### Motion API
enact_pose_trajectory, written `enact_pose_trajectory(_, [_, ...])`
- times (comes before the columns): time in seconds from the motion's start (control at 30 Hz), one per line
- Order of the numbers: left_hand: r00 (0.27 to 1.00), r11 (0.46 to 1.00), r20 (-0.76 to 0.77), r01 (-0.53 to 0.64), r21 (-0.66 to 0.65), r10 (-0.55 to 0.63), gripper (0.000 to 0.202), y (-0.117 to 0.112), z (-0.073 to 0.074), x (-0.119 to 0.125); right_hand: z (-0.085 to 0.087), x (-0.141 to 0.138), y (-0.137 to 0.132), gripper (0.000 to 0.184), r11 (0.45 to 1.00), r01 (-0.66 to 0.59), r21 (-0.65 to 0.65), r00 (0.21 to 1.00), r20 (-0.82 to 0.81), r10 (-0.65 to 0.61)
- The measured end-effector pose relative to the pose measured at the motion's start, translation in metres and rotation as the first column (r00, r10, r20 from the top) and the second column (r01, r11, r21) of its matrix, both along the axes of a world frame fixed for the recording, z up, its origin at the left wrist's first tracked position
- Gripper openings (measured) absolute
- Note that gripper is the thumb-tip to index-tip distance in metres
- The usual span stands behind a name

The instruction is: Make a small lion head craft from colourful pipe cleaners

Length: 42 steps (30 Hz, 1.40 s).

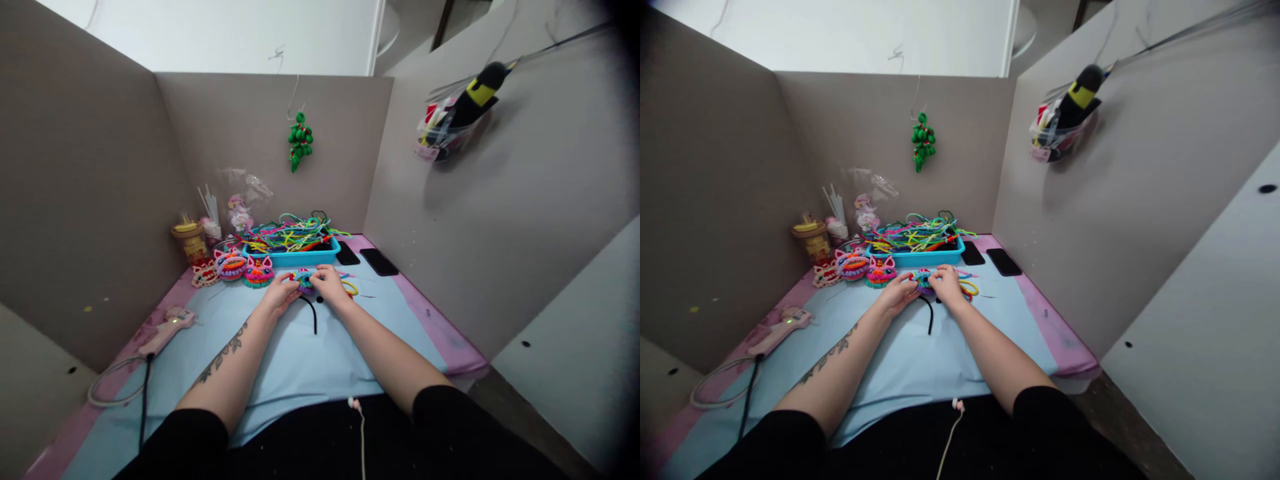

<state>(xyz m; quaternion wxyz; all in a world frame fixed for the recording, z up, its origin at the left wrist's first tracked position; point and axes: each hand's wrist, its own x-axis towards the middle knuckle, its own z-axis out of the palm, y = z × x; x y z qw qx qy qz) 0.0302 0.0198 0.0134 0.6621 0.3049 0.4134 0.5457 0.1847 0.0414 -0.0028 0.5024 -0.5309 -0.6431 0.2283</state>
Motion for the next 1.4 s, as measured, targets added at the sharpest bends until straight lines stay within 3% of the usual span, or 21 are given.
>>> enact_pose_trajectory(0.43, [1.0,1.0,-0.006,0.0,0.006,0.0,0.045,0.002,-0.003,-0.001,-0.005,-0.004,0.005,0.011,0.998,0.057,0.015,0.998,0.002,-0.057])
enact_pose_trajectory(0.63, [1.0,1.0,0.007,-0.028,-0.008,0.028,0.038,0.002,-0.002,-0.002,0.005,0.003,0.0,0.015,0.997,0.051,0.052,0.999,-0.006,-0.051])
enact_pose_trajectory(0.73, [0.999,0.999,0.017,-0.044,-0.02,0.044,0.035,0.002,0.0,-0.003,0.011,0.006,-0.009,0.019,0.977,0.021,0.213,0.995,0.089,-0.041])
enact_pose_trajectory(0.83, [0.998,0.998,0.024,-0.062,-0.018,0.063,0.033,0.001,0.001,-0.003,0.014,0.003,-0.019,0.026,0.941,-0.147,0.306,0.964,0.258,0.067])
enact_pose_trajectory(0.93, [0.997,0.997,0.033,-0.073,-0.015,0.073,0.033,0.0,0.002,-0.002,0.015,-0.003,-0.026,0.031,0.936,-0.225,0.271,0.92,0.375,0.113])
enact_pose_trajectory(1.07, [0.995,0.995,0.038,-0.097,-0.023,0.098,0.036,0.0,0.001,0.0,0.014,-0.008,-0.03,0.034,0.943,-0.23,0.242,0.88,0.465,0.096])
enact_pose_trajectory(1.4, [0.996,0.997,0.04,-0.079,-0.001,0.079,0.039,0.002,-0.003,-0.001,0.013,-0.011,-0.028,0.036,0.939,-0.229,0.255,0.859,0.508,0.071])
